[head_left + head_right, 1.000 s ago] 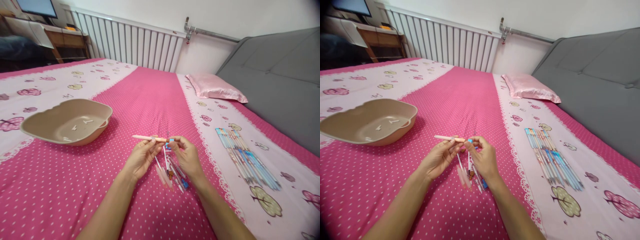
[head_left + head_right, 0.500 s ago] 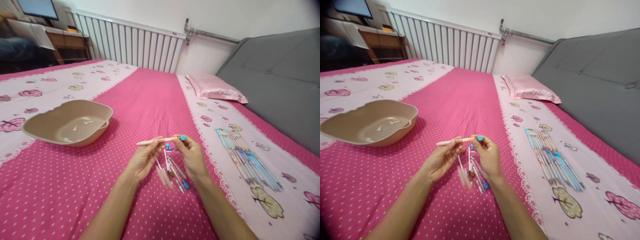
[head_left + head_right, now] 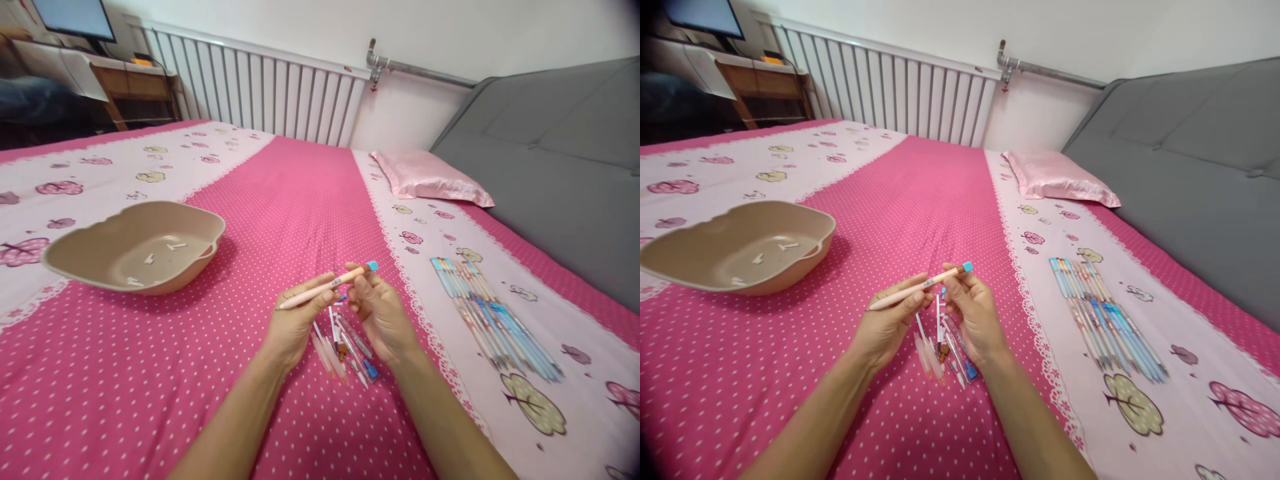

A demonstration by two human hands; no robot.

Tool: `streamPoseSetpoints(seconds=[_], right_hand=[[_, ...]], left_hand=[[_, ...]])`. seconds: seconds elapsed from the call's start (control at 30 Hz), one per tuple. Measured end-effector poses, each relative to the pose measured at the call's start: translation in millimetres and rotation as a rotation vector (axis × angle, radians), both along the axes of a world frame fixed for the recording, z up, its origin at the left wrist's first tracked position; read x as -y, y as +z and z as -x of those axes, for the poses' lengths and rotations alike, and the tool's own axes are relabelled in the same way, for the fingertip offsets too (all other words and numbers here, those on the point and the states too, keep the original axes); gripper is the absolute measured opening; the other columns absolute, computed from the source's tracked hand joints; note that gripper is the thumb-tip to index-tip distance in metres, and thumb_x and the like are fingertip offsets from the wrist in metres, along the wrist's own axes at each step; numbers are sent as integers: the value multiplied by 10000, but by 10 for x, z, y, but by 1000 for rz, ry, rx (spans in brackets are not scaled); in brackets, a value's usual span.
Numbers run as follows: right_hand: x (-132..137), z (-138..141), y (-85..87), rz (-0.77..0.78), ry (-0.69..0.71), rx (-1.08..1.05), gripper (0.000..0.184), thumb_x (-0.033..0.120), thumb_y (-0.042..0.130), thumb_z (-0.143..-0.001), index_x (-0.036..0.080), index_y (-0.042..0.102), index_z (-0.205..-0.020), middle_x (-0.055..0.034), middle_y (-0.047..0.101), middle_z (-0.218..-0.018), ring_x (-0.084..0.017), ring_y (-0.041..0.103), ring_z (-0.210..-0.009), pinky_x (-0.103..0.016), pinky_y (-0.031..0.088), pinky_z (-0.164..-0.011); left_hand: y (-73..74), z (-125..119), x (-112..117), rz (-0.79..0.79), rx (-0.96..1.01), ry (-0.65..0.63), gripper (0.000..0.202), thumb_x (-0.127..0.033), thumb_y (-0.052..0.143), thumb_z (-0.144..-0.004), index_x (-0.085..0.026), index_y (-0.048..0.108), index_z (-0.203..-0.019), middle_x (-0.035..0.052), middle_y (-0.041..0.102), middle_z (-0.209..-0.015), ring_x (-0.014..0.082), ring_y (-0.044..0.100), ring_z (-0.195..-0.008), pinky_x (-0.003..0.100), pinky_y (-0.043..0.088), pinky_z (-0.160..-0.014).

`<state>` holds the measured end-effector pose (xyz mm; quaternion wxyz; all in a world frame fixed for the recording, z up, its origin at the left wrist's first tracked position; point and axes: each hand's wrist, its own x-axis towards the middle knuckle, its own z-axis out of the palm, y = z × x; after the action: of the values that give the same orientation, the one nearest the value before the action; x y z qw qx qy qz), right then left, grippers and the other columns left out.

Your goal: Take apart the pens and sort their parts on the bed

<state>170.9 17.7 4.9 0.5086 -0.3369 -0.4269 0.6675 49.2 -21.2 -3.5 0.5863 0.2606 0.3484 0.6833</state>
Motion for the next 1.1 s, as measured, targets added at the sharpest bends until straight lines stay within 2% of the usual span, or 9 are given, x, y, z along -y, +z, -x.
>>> streamPoseSetpoints(seconds=[0.2, 0.37, 0.5, 0.6, 0.77, 0.87, 0.97, 1.03, 1.1], right_hand=[[47, 42, -21, 10, 119, 77, 217, 364, 693, -677, 190, 679, -805, 7, 561, -692, -68, 440, -541, -178, 370, -460], [-16, -58, 49, -20, 100, 53, 222, 365, 677, -696, 199, 681, -842, 10, 525, -666, -83, 458, -581, -181, 391, -484], [-119, -226, 135, -196, 10, 187, 211, 392, 620, -747, 206, 657, -841, 9, 527, -679, -95, 472, -599, -203, 407, -512], [-171, -304, 159, -390, 12, 385, 202, 382, 591, -772, 189, 626, -822, 22, 515, -642, -98, 462, -575, -222, 392, -523], [-138, -252, 158, -557, 38, 578, 191, 360, 553, -800, 177, 601, -776, 10, 580, -699, -108, 516, -630, -240, 405, -585], [-98, -195, 152, -575, -13, 574, 208, 382, 561, -789, 183, 621, -804, 1, 616, -735, -111, 548, -653, -244, 423, -610], [-62, -183, 126, -554, -59, 553, 282, 390, 608, -750, 195, 627, -952, -33, 651, -892, -121, 583, -716, -260, 448, -650], [-19, -200, 92, -482, -22, 519, 366, 396, 642, -718, 201, 612, -1027, -54, 655, -956, -138, 604, -769, -282, 465, -688], [52, -226, 48, -353, 79, 427, 376, 407, 652, -705, 186, 619, -1007, -53, 671, -888, -147, 622, -766, -293, 477, -694]], left_hand=[[18, -34, 42, -104, -300, 91, 256, -139, 729, -636, -184, 730, -888, 65, 691, -908, 143, 612, -848, 205, 474, -762], [-15, 12, 24, -143, -519, 31, 483, -108, 699, -651, -261, 639, -1105, 38, 674, -937, 152, 593, -848, 232, 447, -794], [-50, 99, -30, -95, -639, 20, 267, -170, 636, -726, -211, 702, -982, 69, 677, -938, 171, 586, -864, 239, 432, -794], [-25, 104, -40, -63, -634, -27, 280, -234, 638, -734, -202, 691, -1007, 79, 685, -969, 189, 600, -867, 256, 443, -774], [14, 24, -28, -128, -875, 12, 191, -217, 709, -657, -197, 741, -845, 51, 704, -760, 162, 592, -703, 226, 443, -659], [20, 5, -35, -114, -866, 48, 155, -205, 711, -652, -196, 745, -804, 39, 703, -716, 152, 593, -658, 220, 447, -628], [36, 9, -46, -97, -784, 68, 174, -220, 721, -646, -190, 739, -816, 34, 713, -748, 146, 613, -691, 208, 455, -664], [51, 14, -54, -101, -723, 80, 191, -236, 727, -643, -184, 735, -827, 35, 715, -771, 139, 618, -711, 202, 455, -693], [66, 10, -60, -94, -644, 102, 212, -241, 745, -619, -174, 731, -819, 37, 713, -766, 132, 616, -701, 200, 458, -693]])
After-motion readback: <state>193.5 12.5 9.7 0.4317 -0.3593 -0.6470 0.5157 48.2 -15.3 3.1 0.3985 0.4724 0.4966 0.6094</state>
